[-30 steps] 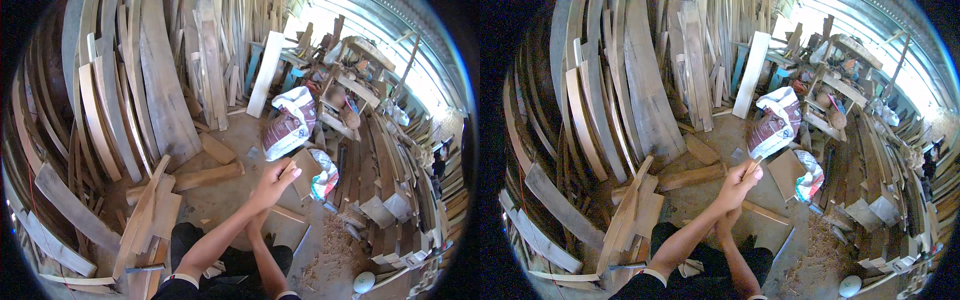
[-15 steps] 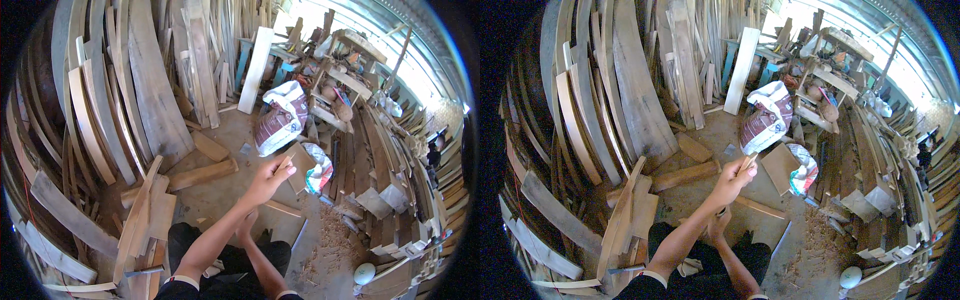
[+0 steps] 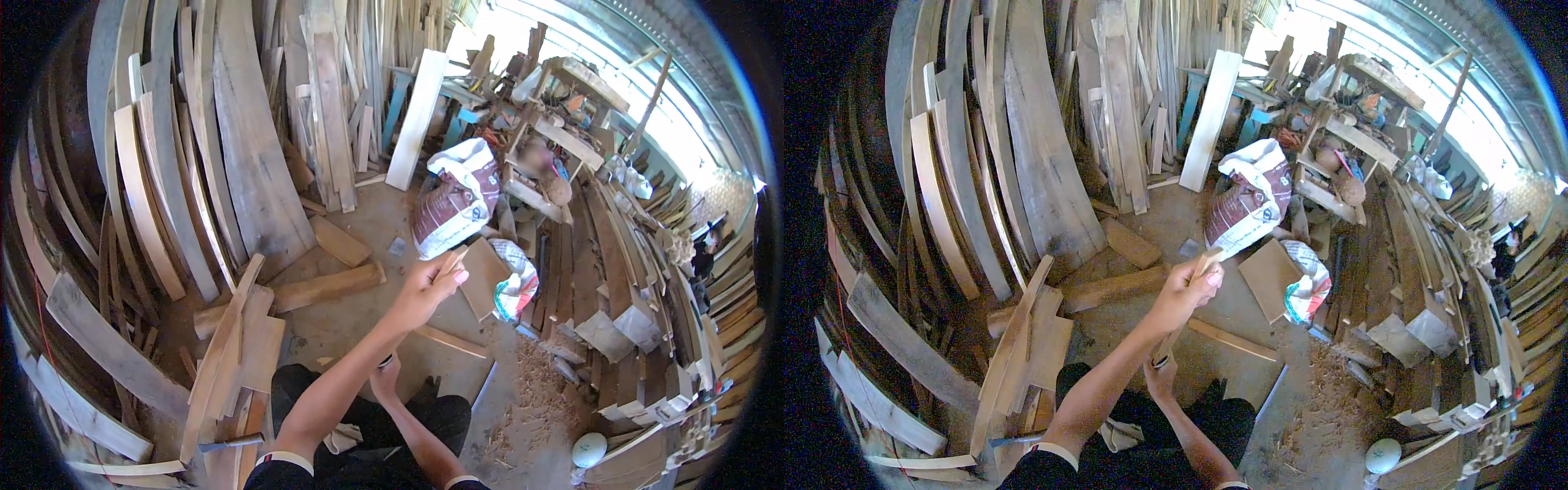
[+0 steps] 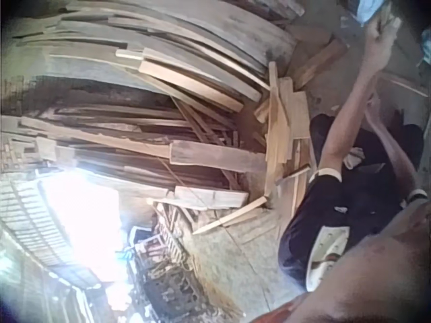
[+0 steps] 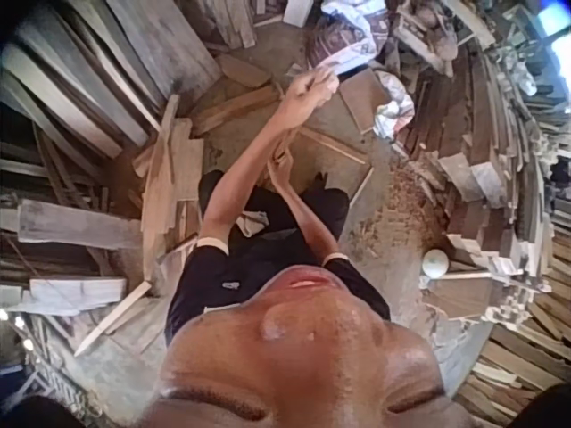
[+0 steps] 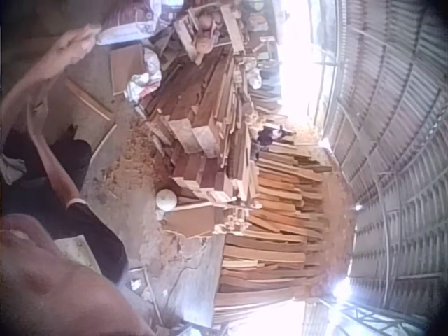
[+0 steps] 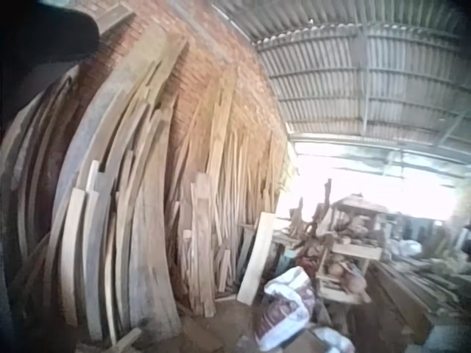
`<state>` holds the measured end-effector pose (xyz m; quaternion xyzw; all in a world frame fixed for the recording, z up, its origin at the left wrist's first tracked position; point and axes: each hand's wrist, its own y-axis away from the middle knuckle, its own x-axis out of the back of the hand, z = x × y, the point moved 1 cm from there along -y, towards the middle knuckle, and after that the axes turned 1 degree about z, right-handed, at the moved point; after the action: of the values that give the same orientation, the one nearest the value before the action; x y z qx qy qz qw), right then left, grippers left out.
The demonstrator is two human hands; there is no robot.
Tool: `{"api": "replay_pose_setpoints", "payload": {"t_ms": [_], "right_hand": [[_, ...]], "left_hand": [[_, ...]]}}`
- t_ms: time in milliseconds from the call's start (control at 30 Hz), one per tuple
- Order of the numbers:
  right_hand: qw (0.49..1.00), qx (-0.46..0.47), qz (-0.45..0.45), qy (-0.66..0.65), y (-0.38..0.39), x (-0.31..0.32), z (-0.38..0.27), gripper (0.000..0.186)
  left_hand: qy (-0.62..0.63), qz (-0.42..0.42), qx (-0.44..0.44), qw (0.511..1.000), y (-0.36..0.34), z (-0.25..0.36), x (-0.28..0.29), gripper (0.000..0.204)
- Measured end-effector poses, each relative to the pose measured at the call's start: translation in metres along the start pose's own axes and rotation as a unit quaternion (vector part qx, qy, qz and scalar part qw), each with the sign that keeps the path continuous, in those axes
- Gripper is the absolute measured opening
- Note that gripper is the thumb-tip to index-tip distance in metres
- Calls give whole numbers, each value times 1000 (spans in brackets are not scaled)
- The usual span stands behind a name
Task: Chiseling and sanding a small piece of wood in a workshop.
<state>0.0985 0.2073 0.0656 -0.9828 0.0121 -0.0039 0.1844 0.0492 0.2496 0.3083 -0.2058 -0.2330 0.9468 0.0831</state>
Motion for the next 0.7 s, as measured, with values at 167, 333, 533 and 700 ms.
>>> {"api": "replay_pose_setpoints", "payload": {"t_ms": [167, 333, 533, 700], "right_hand": [[994, 68, 53, -61, -41, -2, -43, 18], [994, 60, 20, -90, -58, 5, -88, 17], [999, 37, -15, -20, 6, 16, 2, 22], [993, -25, -47, 106, -3, 28, 28, 26]], "left_hand": [[-17, 19, -8, 1000, -1, -2, 0, 25], [-92, 33, -35, 995, 1, -3, -5, 28], [-178, 46, -97, 978, 4, 0, -17, 33], [-206, 19, -115, 972, 3, -6, -24, 34]]}}
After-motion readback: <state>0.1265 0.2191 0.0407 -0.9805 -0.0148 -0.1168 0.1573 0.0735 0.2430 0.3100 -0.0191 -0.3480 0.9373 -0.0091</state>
